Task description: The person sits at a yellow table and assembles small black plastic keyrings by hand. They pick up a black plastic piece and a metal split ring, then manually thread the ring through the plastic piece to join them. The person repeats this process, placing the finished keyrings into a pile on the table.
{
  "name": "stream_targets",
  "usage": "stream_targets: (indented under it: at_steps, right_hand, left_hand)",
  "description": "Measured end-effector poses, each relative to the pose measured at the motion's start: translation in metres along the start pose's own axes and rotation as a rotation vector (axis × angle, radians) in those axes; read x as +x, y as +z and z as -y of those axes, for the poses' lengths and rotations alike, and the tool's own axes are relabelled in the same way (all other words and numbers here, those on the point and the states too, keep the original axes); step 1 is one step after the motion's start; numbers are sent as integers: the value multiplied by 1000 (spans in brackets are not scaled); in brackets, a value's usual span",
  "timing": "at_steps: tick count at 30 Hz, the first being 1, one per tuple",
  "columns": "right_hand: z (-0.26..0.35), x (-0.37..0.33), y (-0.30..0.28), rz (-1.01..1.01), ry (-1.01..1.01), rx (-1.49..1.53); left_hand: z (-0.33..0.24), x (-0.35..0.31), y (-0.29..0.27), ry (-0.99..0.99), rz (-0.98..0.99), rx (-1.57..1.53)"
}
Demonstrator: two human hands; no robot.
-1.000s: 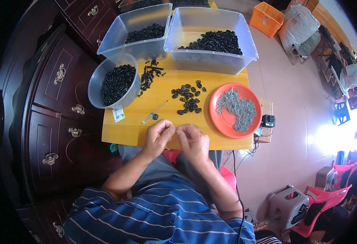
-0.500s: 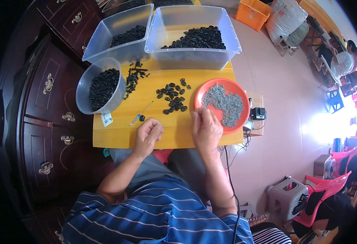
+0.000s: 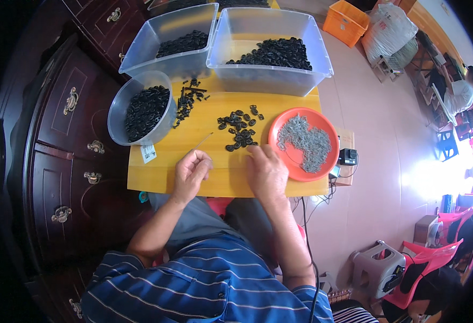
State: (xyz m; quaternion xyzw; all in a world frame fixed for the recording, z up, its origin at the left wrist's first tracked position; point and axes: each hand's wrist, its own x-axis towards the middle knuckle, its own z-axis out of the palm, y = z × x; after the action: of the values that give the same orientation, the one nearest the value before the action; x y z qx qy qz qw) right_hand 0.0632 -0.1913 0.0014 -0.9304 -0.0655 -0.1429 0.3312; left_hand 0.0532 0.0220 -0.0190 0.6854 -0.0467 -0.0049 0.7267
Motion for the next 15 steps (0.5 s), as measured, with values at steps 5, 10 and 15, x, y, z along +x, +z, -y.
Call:
stream_targets:
  at_steps: [5, 10, 15]
  right_hand:
    - [11, 15, 35, 67, -93, -62]
    - [8, 21, 51, 78, -144, -129]
    - [2, 18, 56, 8, -158, -127]
  left_hand:
    - [-1, 0, -9, -14, -17, -3]
    - [3, -2, -14, -21, -16, -34]
    - [-1, -1, -14, -37, -23, -51]
